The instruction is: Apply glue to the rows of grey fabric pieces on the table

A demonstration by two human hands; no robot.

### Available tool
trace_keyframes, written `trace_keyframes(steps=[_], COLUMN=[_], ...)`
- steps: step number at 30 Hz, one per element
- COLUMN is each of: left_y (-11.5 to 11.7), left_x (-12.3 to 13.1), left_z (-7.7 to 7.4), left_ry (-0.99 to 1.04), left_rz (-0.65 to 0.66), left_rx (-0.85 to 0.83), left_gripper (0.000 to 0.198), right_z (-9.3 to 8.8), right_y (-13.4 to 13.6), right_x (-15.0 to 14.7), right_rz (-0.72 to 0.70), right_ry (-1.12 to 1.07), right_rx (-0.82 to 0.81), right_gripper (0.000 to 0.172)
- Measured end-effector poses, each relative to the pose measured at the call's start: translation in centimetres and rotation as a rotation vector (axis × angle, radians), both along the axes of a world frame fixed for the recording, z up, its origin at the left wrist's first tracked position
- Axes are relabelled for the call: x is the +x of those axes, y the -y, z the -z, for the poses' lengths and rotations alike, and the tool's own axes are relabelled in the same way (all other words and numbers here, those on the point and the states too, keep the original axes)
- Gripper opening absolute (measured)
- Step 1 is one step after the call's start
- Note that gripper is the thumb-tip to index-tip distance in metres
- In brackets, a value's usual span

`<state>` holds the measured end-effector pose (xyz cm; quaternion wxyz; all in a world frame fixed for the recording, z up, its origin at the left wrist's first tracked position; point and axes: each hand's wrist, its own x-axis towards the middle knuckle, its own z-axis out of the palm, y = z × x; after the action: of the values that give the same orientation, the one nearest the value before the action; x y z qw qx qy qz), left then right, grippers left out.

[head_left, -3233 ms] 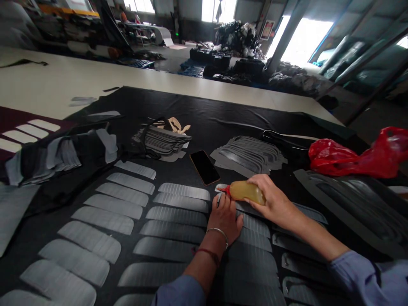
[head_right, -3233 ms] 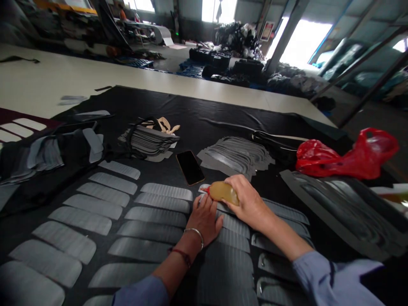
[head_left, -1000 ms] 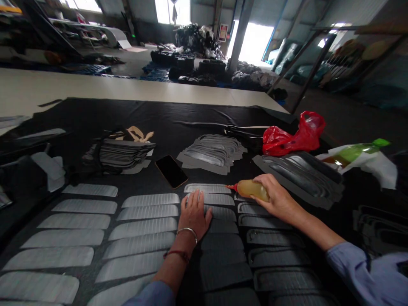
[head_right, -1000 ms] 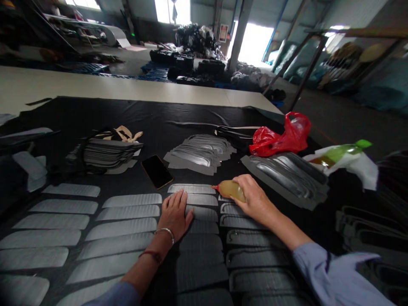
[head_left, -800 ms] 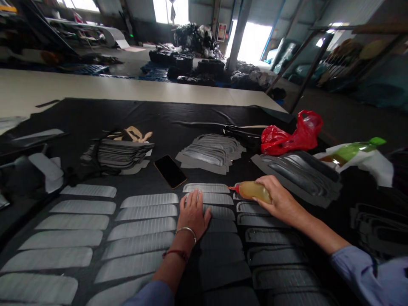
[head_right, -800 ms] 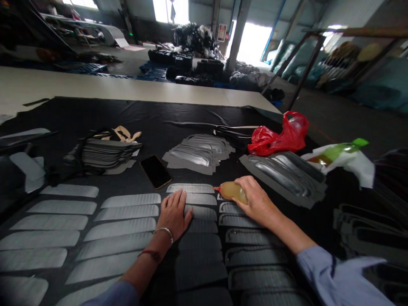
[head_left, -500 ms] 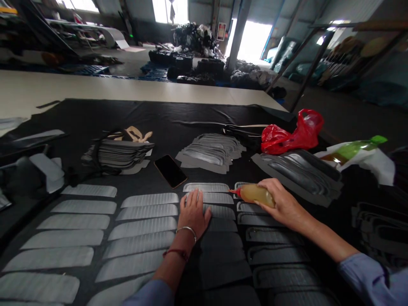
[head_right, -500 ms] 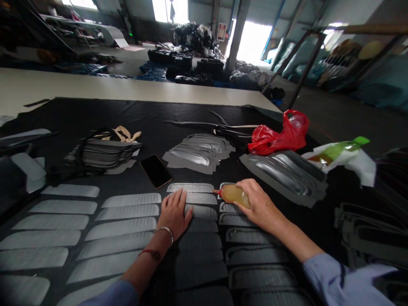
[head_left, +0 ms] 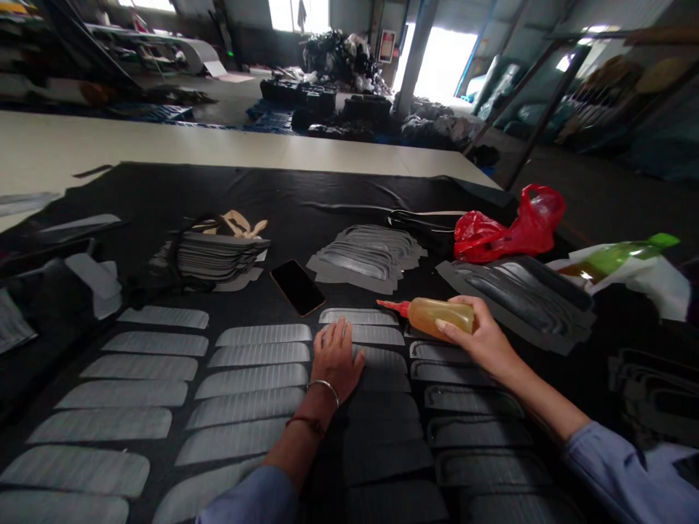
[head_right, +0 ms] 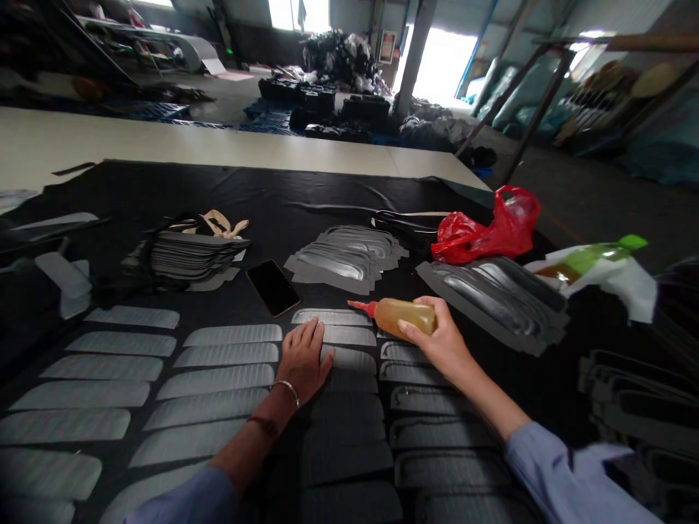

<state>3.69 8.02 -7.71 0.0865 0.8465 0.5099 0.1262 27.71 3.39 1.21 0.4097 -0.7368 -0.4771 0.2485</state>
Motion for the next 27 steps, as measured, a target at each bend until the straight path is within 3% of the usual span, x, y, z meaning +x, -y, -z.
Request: trace_keyframes(steps=[11,20,27], left_y=[0.0,0.2,0.5], left_x=[-0.1,-0.3,-0.1], left_z=[0.2,-0.5,0.0], left_ry=[-0.009,-0.005,0.002], left_rz=[0.014,0.019,0.018], left_rx=[0.048,0.131,0.113], left_gripper=[0.054,0.040,0.033], right_z=[-2.0,-2.1,-2.0], right_y=[1.2,1.1,0.8], right_x=[-1.3,-1.5,-1.7], right_rz=[0.149,0.131,0.121], right_ry=[-0.303,-0.446,-0.478], right_rx=[0.010,-0.026,-0.030], right_gripper=[0.054,0.052,0.053])
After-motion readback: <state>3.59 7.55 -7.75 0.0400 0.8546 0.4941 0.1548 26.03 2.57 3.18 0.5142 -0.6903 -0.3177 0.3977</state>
